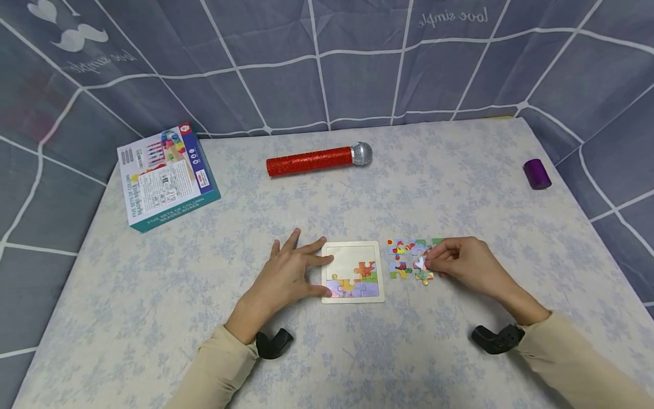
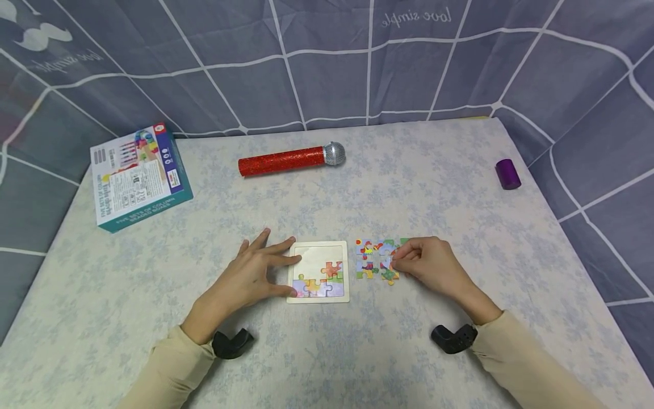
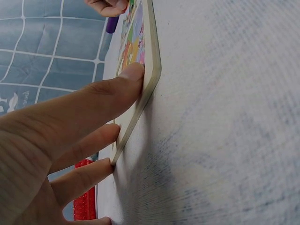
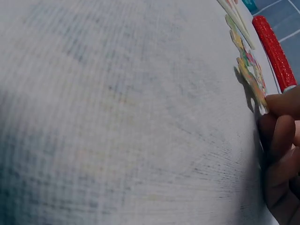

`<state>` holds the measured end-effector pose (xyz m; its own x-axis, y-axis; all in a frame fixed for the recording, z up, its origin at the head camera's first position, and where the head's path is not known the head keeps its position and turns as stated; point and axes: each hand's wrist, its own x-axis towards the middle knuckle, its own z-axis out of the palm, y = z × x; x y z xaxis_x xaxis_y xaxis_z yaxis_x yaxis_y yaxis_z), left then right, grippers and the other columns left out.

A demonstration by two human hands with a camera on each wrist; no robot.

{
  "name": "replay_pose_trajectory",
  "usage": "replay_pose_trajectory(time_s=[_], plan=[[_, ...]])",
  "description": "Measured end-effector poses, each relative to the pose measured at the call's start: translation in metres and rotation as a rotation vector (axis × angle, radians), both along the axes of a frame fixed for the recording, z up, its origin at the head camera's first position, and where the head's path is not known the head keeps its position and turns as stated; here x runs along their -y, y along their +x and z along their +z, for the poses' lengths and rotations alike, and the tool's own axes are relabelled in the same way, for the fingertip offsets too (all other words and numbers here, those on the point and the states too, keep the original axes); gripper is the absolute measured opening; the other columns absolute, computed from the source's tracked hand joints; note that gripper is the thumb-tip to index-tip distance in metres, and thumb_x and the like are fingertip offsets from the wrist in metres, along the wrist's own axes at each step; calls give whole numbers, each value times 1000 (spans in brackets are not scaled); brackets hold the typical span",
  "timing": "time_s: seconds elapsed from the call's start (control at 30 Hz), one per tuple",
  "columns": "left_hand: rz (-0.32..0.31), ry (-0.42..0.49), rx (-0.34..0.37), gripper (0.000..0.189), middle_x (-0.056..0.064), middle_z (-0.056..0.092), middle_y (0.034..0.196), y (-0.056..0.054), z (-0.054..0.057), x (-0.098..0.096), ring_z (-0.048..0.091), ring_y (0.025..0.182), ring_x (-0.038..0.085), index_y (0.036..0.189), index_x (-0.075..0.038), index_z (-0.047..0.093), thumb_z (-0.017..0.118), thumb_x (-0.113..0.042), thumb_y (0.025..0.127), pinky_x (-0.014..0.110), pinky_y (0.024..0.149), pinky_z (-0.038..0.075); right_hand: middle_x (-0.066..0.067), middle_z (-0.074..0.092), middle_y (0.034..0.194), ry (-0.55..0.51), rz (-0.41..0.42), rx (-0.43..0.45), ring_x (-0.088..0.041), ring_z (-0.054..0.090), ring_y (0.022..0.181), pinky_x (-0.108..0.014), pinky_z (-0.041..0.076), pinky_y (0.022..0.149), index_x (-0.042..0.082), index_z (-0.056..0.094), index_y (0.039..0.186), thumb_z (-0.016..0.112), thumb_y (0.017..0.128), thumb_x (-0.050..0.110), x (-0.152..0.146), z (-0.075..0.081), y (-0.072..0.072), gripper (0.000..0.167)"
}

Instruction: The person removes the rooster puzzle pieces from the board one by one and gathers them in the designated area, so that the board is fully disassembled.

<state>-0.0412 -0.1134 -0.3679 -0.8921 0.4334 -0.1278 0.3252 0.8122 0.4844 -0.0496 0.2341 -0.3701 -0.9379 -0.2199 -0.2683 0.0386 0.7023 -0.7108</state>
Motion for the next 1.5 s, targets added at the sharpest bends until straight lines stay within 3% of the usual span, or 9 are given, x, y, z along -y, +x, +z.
replay_pose_trajectory(time_s=[0.57, 0.7, 0.83, 1.07, 1.27, 1.5], plan=[[2, 4, -16, 65, 3, 48, 148, 1, 0, 0, 17, 145, 46, 122, -19, 72, 93, -35, 63, 75, 106, 14, 7, 66, 70, 85, 21, -104, -12, 59, 65, -27, 45, 60, 15, 72, 83, 73, 88, 18, 4, 2, 0, 6], [0, 5, -19, 65, 4, 48, 147, 1, 0, 0, 18, 145, 46, 122, -18, 72, 93, -35, 63, 75, 106, 14, 5, 64, 70, 74, 38, -152, -12, 57, 64, -26, 44, 59, 14, 72, 83, 72, 88, 16, 10, 7, -2, 5], [4, 6, -12, 66, 3, 47, 148, 1, 0, 0, 17, 145, 46, 123, -19, 71, 93, -35, 63, 75, 106, 13, 5, 63, 72, 25, 76, -142, -12, 56, 65, -24, 45, 59, 11, 73, 88, 73, 87, 13, 23, 11, -5, 2], [3, 9, -7, 66, 3, 47, 148, 1, 0, -1, 16, 145, 46, 123, -19, 71, 93, -35, 63, 75, 106, 13, 6, 63, 73, -44, 154, -156, -10, 54, 63, -22, 45, 58, 5, 75, 95, 72, 85, 5, 54, 8, -8, 11], [10, 3, -12, 66, 3, 48, 147, 0, -1, -1, 18, 145, 46, 122, -19, 72, 93, -35, 62, 75, 106, 14, 6, 61, 74, -81, 229, -166, -8, 53, 66, -22, 46, 60, 3, 76, 101, 80, 79, 5, 74, 4, -7, 22], [9, -5, -13, 65, 2, 47, 148, 0, -1, -1, 18, 145, 46, 123, -19, 72, 93, -36, 63, 75, 106, 15, 7, 58, 72, -24, 262, -156, -8, 52, 66, -23, 47, 63, 4, 75, 98, 83, 74, 5, 86, 3, -4, 25]])
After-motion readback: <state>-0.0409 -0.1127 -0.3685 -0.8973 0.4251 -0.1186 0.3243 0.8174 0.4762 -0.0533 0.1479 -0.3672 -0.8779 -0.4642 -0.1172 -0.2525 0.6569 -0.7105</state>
